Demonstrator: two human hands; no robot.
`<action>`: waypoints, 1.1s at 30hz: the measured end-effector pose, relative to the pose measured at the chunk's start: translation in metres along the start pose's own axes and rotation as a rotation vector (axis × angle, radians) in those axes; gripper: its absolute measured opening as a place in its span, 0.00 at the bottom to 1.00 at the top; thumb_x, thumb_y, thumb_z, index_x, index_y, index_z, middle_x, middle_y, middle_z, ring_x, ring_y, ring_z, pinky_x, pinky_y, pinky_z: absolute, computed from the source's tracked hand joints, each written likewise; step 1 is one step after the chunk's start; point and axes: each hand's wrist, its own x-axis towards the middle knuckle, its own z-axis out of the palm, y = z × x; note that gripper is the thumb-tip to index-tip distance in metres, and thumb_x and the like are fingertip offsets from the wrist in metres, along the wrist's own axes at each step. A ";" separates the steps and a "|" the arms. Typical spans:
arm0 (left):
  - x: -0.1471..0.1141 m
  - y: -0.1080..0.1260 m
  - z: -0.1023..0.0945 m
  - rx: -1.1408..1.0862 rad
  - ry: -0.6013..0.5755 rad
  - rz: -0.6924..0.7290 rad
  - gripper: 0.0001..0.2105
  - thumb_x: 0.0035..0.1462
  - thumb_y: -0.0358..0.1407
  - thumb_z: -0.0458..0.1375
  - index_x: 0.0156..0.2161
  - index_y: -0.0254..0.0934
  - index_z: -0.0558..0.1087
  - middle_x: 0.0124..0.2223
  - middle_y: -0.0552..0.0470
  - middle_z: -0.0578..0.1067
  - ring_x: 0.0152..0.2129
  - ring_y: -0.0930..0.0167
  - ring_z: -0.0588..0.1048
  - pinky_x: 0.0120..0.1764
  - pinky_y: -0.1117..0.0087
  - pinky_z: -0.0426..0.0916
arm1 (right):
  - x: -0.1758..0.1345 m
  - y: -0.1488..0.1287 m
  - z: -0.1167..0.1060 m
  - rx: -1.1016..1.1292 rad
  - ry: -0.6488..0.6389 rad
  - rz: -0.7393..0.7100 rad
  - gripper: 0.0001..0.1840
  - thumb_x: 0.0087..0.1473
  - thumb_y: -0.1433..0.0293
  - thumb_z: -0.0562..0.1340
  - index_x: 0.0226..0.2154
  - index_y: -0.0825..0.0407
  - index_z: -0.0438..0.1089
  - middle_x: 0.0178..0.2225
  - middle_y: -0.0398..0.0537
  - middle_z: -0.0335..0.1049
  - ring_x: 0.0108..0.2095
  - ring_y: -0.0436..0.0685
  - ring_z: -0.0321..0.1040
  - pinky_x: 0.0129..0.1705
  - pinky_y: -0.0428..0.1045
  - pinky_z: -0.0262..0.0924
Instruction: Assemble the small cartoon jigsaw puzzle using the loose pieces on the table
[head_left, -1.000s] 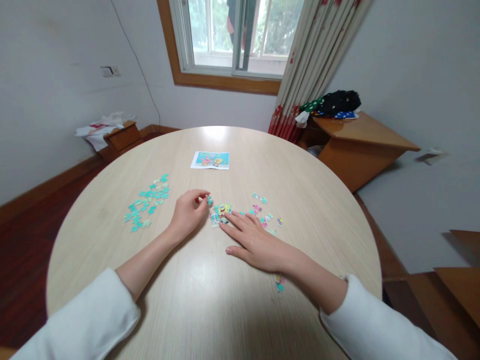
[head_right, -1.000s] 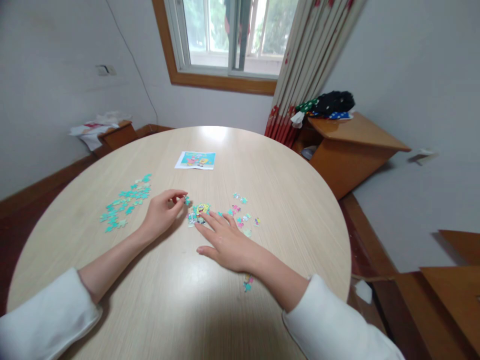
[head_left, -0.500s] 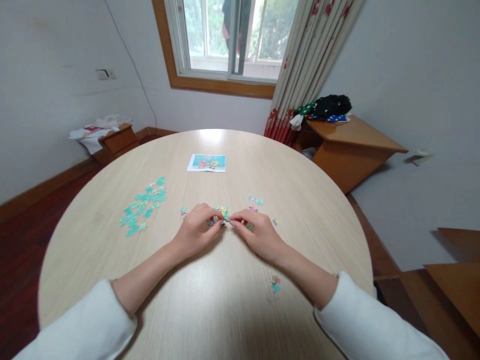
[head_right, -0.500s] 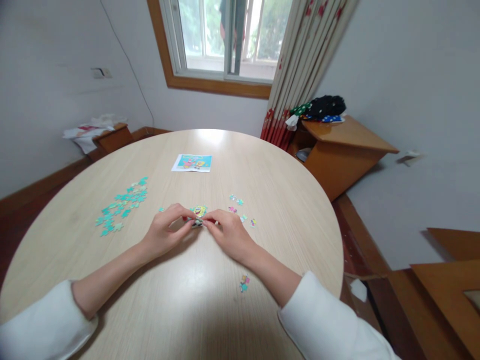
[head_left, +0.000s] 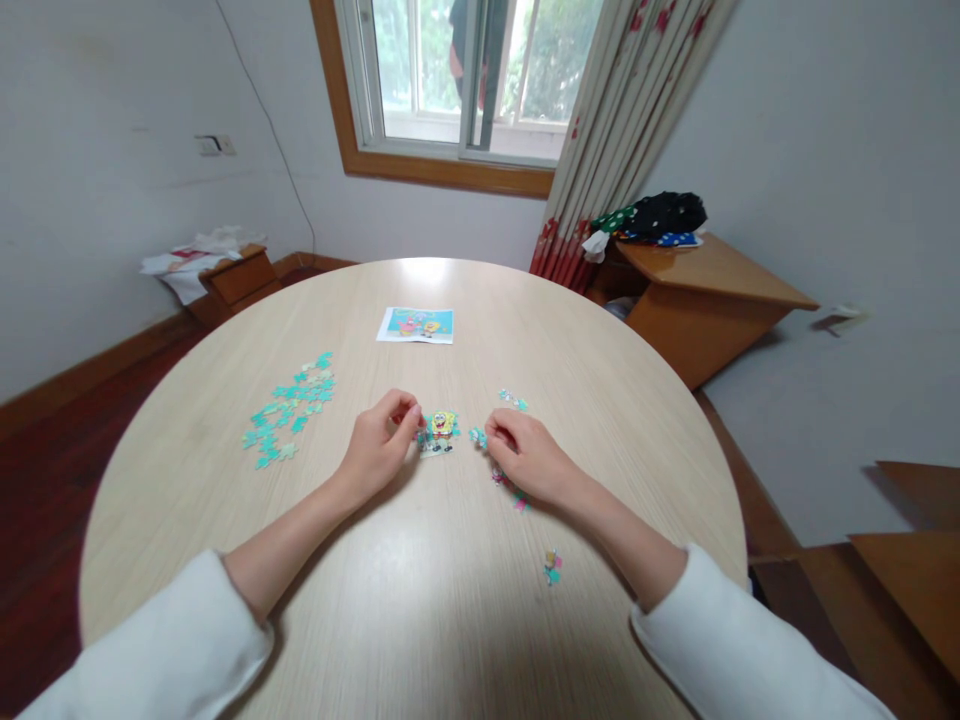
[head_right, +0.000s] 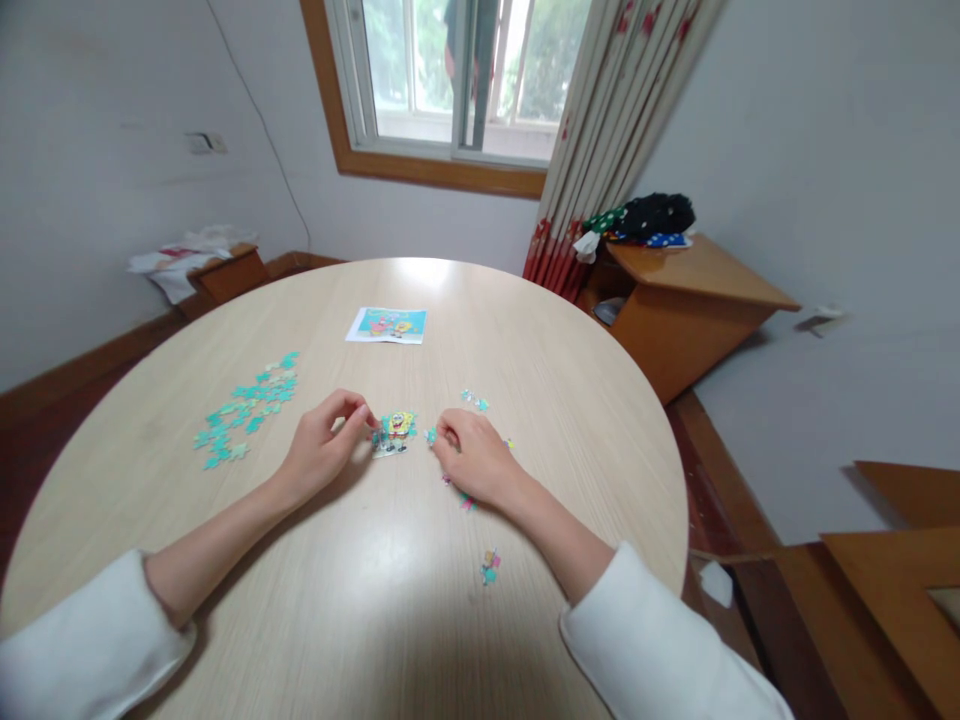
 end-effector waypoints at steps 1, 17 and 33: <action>0.001 -0.001 -0.001 -0.013 0.003 -0.019 0.08 0.59 0.38 0.50 0.30 0.38 0.65 0.27 0.53 0.74 0.24 0.71 0.73 0.33 0.69 0.66 | 0.000 0.000 0.001 -0.019 -0.023 -0.015 0.08 0.50 0.75 0.54 0.22 0.51 0.57 0.23 0.42 0.60 0.27 0.51 0.57 0.34 0.48 0.51; 0.002 -0.008 0.001 -0.043 0.064 -0.108 0.10 0.64 0.43 0.43 0.32 0.42 0.54 0.25 0.53 0.75 0.25 0.69 0.73 0.35 0.64 0.64 | -0.002 0.004 0.011 -0.158 -0.068 -0.041 0.09 0.49 0.74 0.58 0.20 0.52 0.61 0.25 0.44 0.66 0.34 0.55 0.60 0.41 0.52 0.48; 0.002 -0.011 -0.001 -0.091 0.066 -0.075 0.09 0.64 0.43 0.42 0.33 0.42 0.53 0.24 0.55 0.73 0.24 0.70 0.72 0.33 0.65 0.63 | 0.016 0.043 -0.019 -0.105 0.283 0.101 0.05 0.46 0.74 0.55 0.25 0.52 0.66 0.26 0.46 0.68 0.30 0.55 0.63 0.38 0.51 0.54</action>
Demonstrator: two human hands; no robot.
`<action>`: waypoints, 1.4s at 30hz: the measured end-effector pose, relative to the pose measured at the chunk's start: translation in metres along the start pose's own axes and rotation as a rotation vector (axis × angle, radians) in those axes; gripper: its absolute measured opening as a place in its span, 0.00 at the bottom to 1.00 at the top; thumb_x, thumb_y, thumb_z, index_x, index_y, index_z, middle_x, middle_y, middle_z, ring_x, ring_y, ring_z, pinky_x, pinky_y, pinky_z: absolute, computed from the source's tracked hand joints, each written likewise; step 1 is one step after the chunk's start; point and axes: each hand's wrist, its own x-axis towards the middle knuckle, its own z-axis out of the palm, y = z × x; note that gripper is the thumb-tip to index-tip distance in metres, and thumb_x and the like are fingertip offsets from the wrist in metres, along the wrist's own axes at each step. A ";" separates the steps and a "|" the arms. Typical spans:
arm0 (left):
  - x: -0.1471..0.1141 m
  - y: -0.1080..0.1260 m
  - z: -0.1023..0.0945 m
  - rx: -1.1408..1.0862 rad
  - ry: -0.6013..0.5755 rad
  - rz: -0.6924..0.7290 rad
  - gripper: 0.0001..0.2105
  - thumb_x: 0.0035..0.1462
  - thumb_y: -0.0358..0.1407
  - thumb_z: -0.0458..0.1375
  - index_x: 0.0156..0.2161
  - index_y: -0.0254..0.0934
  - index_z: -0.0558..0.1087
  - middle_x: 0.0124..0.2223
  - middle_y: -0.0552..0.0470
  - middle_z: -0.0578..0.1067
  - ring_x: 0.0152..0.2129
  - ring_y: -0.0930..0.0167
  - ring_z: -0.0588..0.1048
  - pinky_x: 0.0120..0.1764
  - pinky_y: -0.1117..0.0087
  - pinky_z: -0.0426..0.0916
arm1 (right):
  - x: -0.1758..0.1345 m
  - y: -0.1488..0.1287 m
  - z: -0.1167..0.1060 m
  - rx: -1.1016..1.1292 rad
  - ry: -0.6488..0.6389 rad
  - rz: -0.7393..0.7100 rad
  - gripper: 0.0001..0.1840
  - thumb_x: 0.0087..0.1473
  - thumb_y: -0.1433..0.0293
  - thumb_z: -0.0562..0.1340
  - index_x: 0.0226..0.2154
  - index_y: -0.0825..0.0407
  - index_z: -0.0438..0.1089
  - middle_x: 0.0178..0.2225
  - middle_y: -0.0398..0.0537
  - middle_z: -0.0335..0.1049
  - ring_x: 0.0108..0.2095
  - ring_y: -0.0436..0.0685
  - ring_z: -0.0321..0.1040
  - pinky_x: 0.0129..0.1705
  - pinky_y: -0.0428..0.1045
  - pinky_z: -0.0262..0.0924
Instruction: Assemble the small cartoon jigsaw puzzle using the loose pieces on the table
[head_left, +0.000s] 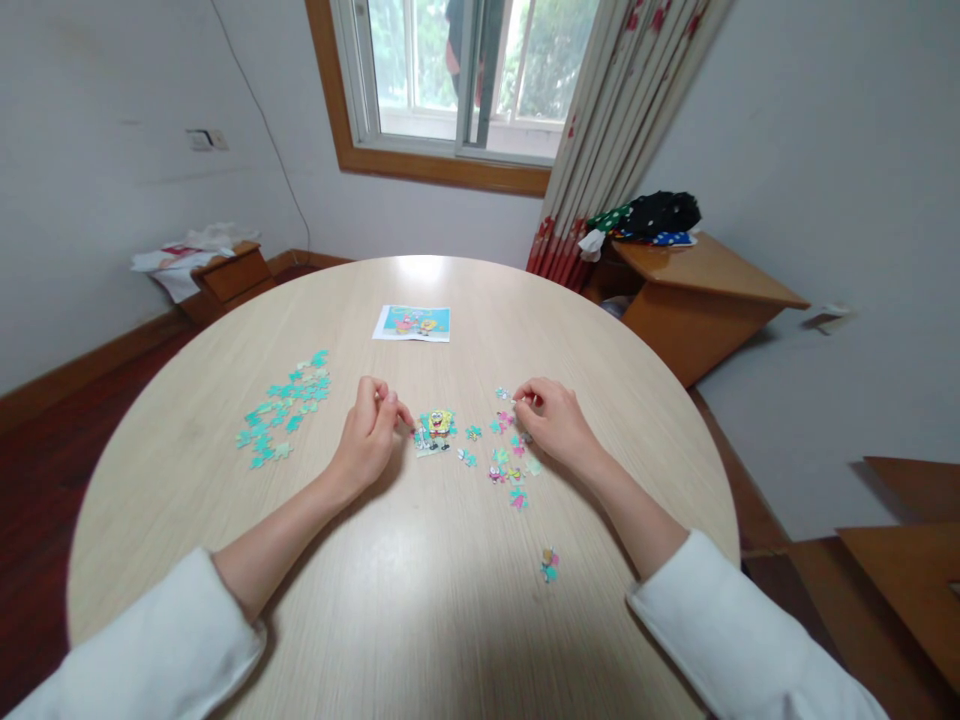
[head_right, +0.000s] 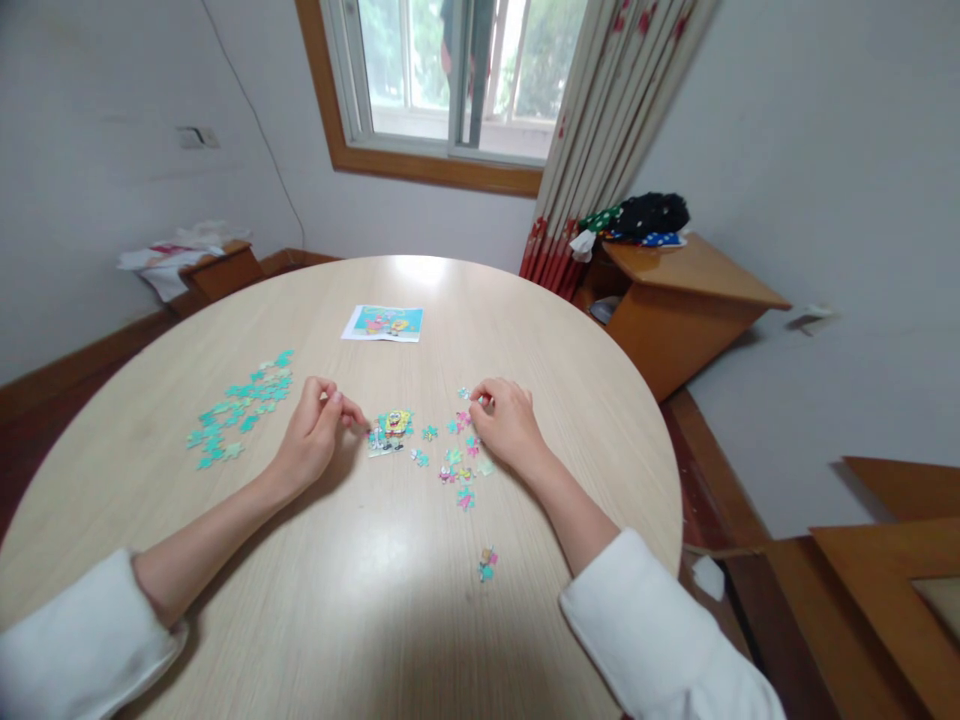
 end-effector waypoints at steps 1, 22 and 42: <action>0.001 -0.001 -0.001 0.009 0.003 0.000 0.10 0.64 0.43 0.42 0.33 0.42 0.53 0.25 0.55 0.73 0.24 0.70 0.72 0.33 0.65 0.63 | 0.001 0.001 0.000 0.001 -0.002 0.010 0.05 0.45 0.74 0.55 0.25 0.52 0.67 0.26 0.46 0.67 0.30 0.55 0.63 0.37 0.51 0.54; 0.038 0.008 -0.097 0.611 0.238 -0.276 0.11 0.52 0.42 0.51 0.23 0.40 0.63 0.17 0.56 0.65 0.18 0.71 0.65 0.26 0.71 0.58 | 0.010 0.019 0.000 0.196 0.139 0.121 0.04 0.39 0.70 0.56 0.23 0.51 0.64 0.18 0.37 0.57 0.21 0.49 0.53 0.27 0.47 0.47; 0.042 -0.017 -0.101 0.737 0.138 -0.289 0.12 0.51 0.43 0.51 0.22 0.39 0.65 0.21 0.51 0.70 0.21 0.69 0.69 0.26 0.71 0.56 | 0.021 0.066 -0.027 0.229 0.049 0.302 0.15 0.43 0.59 0.59 0.22 0.56 0.70 0.19 0.44 0.63 0.23 0.50 0.55 0.27 0.48 0.48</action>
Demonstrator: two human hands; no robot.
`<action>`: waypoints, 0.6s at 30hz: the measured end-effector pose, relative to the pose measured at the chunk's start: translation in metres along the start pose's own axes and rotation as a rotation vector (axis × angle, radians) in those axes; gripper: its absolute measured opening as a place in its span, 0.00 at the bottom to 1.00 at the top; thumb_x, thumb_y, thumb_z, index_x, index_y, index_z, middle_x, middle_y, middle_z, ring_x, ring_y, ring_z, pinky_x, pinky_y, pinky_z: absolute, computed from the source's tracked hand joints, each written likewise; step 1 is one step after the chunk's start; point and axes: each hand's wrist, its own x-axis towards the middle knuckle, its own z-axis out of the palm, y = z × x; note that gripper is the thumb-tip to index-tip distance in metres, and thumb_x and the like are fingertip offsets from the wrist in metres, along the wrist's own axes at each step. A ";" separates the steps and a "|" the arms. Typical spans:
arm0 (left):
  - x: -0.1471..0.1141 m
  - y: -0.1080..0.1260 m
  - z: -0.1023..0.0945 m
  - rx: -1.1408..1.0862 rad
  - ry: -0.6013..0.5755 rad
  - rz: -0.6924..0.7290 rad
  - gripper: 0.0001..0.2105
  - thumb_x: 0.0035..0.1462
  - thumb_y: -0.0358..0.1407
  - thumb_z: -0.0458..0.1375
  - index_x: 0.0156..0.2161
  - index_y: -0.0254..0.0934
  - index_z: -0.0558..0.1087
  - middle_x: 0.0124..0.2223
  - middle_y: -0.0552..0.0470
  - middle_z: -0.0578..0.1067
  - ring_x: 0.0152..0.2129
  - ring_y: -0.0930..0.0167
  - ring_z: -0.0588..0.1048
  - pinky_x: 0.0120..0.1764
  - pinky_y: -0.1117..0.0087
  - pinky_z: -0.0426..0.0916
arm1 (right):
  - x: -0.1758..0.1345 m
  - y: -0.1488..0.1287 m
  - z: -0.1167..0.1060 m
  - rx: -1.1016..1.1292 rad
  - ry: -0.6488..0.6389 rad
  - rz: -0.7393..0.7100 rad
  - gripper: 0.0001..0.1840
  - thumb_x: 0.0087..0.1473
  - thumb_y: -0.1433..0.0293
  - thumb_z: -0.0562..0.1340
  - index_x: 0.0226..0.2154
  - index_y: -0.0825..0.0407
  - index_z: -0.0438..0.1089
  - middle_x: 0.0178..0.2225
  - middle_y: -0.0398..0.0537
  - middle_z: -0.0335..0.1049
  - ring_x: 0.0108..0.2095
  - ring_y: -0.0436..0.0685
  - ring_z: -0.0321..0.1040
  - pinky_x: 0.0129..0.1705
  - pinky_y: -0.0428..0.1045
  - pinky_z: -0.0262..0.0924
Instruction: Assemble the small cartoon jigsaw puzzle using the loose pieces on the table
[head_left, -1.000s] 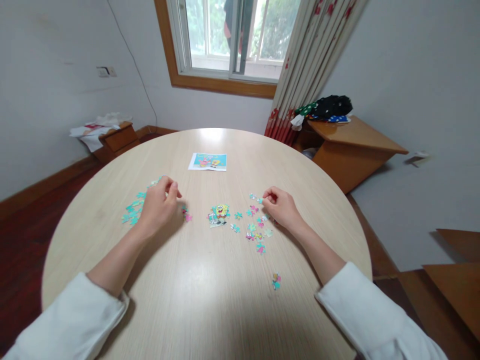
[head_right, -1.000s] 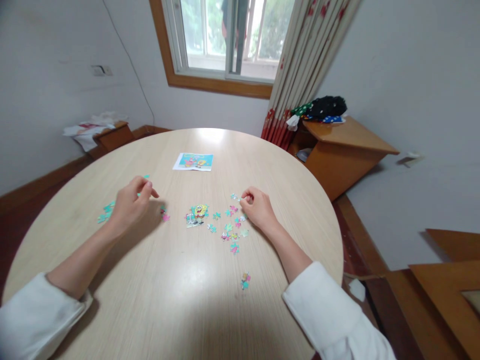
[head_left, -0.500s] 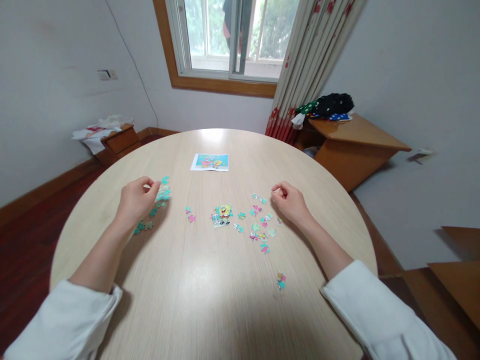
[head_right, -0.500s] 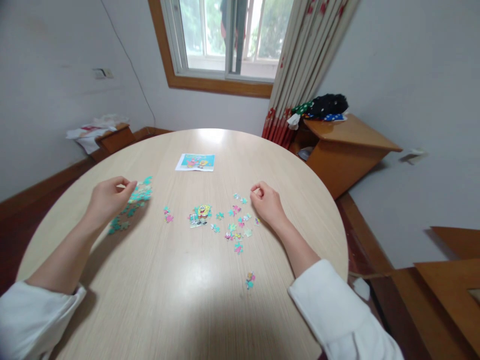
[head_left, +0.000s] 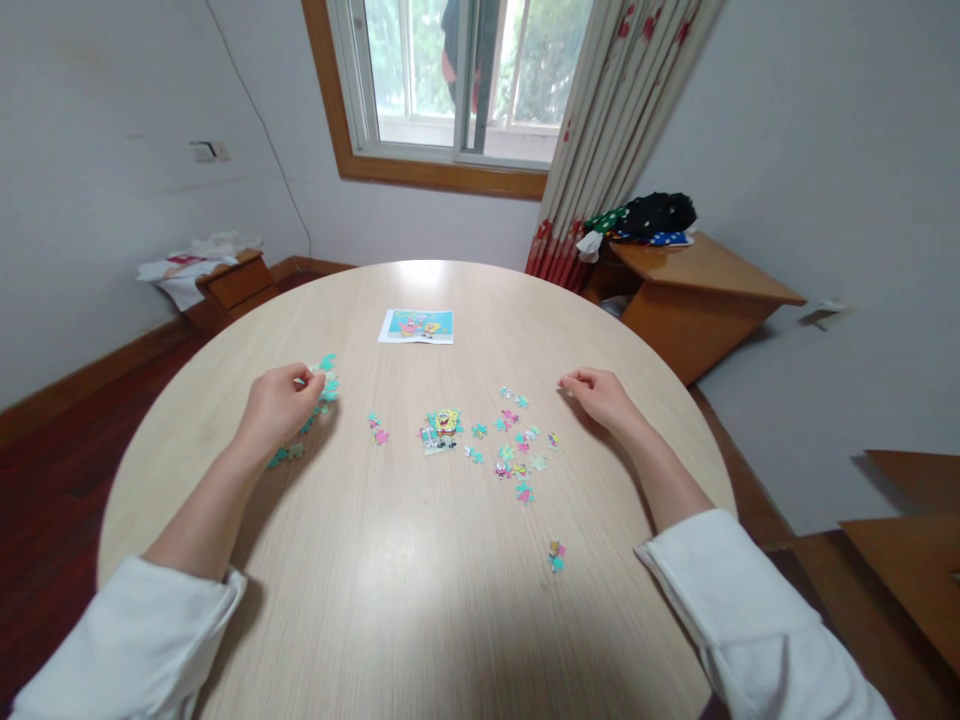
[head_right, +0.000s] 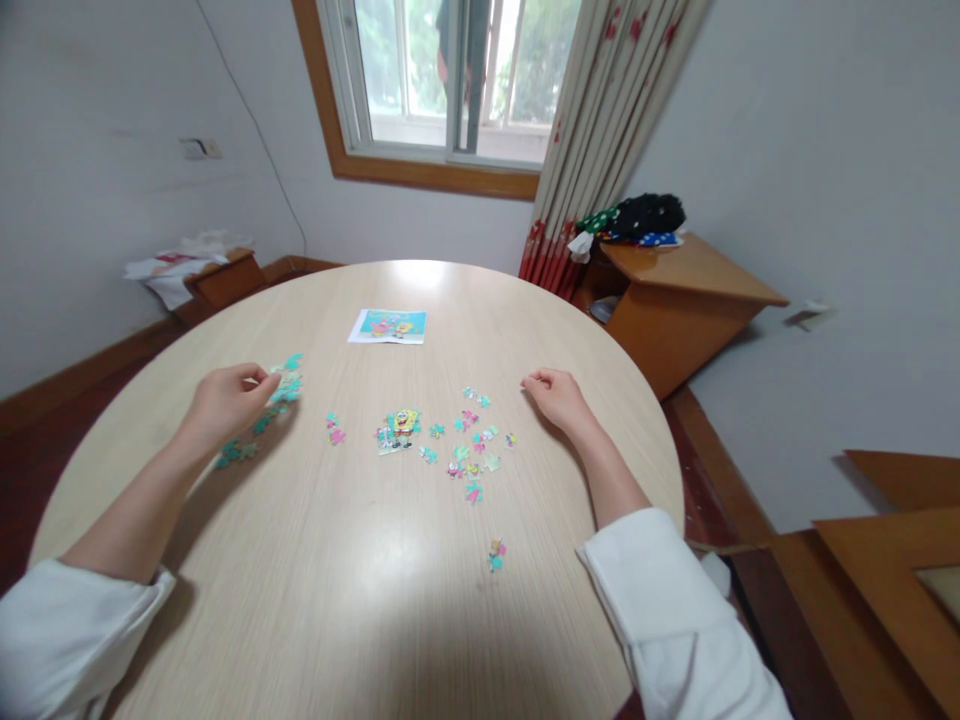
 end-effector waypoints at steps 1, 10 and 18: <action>0.000 0.000 0.000 0.001 -0.004 -0.002 0.12 0.51 0.43 0.51 0.22 0.39 0.65 0.21 0.51 0.70 0.22 0.69 0.69 0.26 0.71 0.56 | -0.002 -0.001 -0.001 0.020 -0.044 -0.001 0.16 0.43 0.58 0.60 0.22 0.56 0.69 0.19 0.43 0.63 0.23 0.50 0.54 0.27 0.48 0.47; 0.000 0.001 0.001 0.021 -0.013 0.012 0.12 0.50 0.44 0.49 0.23 0.39 0.64 0.21 0.53 0.68 0.22 0.70 0.67 0.27 0.71 0.55 | -0.010 -0.008 0.004 0.104 -0.281 -0.043 0.18 0.41 0.57 0.63 0.26 0.56 0.68 0.19 0.39 0.57 0.21 0.46 0.48 0.25 0.47 0.42; 0.000 -0.003 0.000 0.041 0.045 0.036 0.11 0.53 0.42 0.49 0.24 0.39 0.63 0.24 0.52 0.69 0.24 0.70 0.67 0.28 0.69 0.55 | -0.008 -0.011 0.003 0.111 -0.226 0.008 0.18 0.38 0.56 0.61 0.25 0.55 0.67 0.17 0.37 0.54 0.20 0.46 0.46 0.24 0.47 0.39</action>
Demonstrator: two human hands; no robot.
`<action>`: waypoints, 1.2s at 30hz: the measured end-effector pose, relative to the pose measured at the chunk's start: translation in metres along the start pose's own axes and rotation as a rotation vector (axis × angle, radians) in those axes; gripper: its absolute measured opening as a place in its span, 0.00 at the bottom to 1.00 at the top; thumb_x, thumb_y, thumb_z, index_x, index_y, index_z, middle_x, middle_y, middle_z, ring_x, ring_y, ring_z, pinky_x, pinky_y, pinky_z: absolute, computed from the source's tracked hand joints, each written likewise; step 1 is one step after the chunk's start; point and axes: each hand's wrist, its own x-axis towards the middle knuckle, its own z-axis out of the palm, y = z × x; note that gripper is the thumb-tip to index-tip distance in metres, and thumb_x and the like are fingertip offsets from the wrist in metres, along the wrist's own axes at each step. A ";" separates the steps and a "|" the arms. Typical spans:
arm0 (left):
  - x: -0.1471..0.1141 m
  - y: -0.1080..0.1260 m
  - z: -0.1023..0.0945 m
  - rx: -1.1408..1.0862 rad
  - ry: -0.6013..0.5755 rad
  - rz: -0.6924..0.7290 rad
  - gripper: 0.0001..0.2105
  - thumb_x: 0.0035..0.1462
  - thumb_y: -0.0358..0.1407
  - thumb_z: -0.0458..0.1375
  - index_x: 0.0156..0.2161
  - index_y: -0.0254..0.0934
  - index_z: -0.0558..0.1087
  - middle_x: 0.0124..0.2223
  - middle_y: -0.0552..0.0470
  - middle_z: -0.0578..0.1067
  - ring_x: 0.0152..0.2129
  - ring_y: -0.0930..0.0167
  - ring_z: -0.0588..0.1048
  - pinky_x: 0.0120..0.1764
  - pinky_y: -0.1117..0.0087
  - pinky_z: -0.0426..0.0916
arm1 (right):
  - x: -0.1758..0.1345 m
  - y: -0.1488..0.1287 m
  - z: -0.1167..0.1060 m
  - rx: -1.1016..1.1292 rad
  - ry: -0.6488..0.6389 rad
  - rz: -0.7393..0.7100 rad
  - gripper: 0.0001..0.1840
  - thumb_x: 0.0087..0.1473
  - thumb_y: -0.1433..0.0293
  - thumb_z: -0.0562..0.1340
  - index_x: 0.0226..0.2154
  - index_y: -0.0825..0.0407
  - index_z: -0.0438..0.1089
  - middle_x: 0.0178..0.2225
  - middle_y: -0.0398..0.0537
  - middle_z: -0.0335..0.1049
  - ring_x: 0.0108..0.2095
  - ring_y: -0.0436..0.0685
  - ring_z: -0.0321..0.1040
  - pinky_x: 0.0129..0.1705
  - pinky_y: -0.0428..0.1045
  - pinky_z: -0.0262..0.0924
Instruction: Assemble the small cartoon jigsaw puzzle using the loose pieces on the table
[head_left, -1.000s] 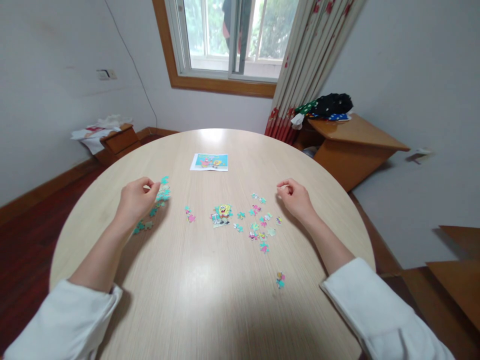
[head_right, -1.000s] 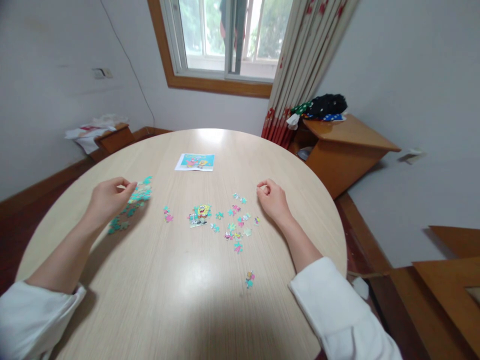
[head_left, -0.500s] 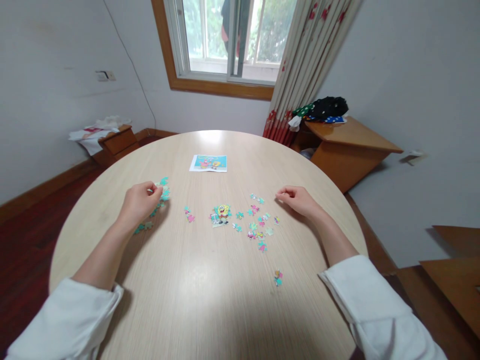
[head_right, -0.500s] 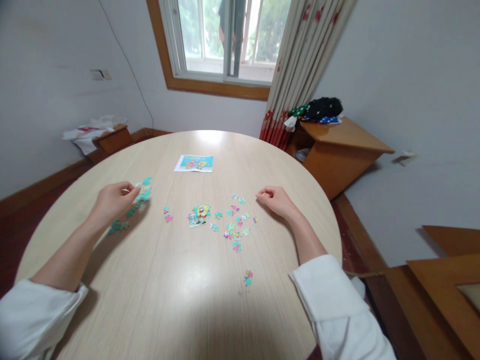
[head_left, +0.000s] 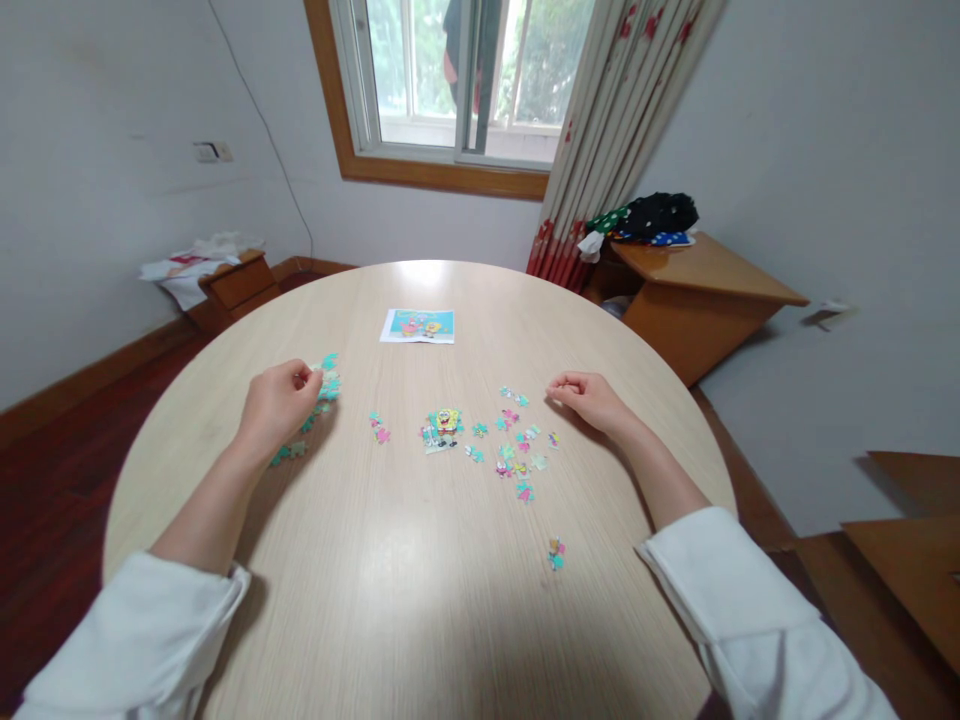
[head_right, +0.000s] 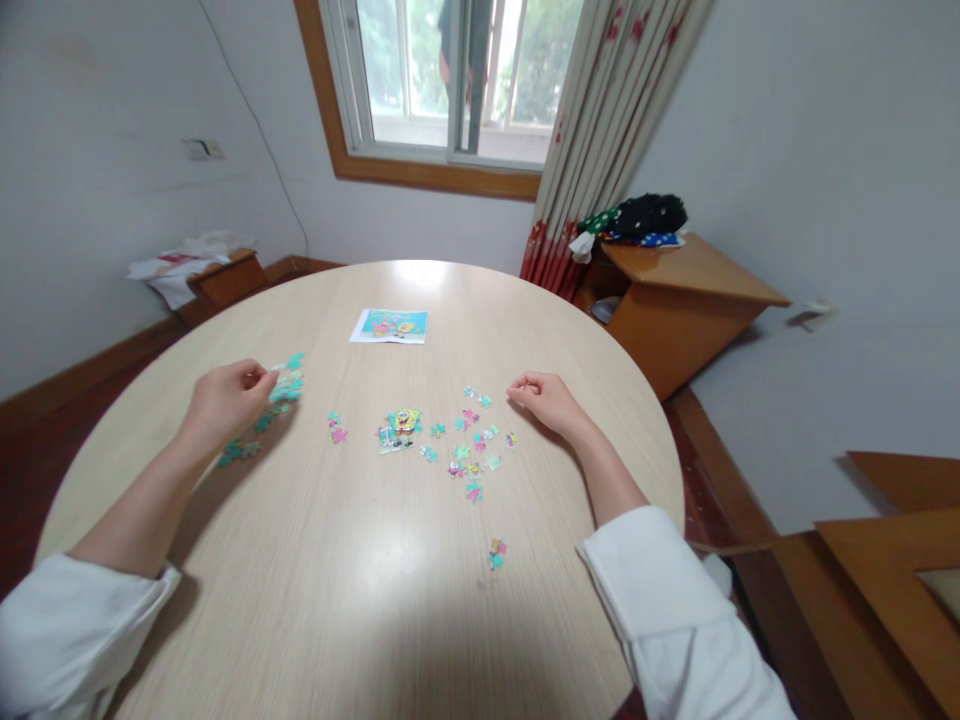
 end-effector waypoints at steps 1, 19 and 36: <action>0.001 -0.002 0.000 0.003 0.018 -0.009 0.11 0.53 0.42 0.50 0.24 0.39 0.64 0.24 0.52 0.68 0.24 0.70 0.67 0.29 0.69 0.56 | 0.000 0.000 0.000 0.001 0.002 0.000 0.18 0.38 0.56 0.61 0.25 0.55 0.67 0.17 0.37 0.54 0.20 0.46 0.45 0.24 0.47 0.39; -0.003 -0.006 0.001 -0.034 0.046 0.449 0.25 0.59 0.43 0.49 0.57 0.27 0.63 0.57 0.37 0.69 0.55 0.60 0.67 0.57 0.60 0.59 | -0.001 0.000 0.001 -0.057 -0.001 -0.042 0.16 0.40 0.57 0.60 0.23 0.54 0.67 0.14 0.34 0.50 0.19 0.46 0.45 0.24 0.46 0.39; -0.075 0.051 0.043 0.454 -0.335 0.476 0.24 0.63 0.33 0.40 0.61 0.22 0.61 0.65 0.28 0.58 0.61 0.52 0.61 0.58 0.47 0.57 | -0.002 0.001 0.002 -0.056 -0.025 -0.054 0.14 0.41 0.58 0.60 0.23 0.54 0.66 0.16 0.34 0.50 0.20 0.46 0.45 0.24 0.47 0.39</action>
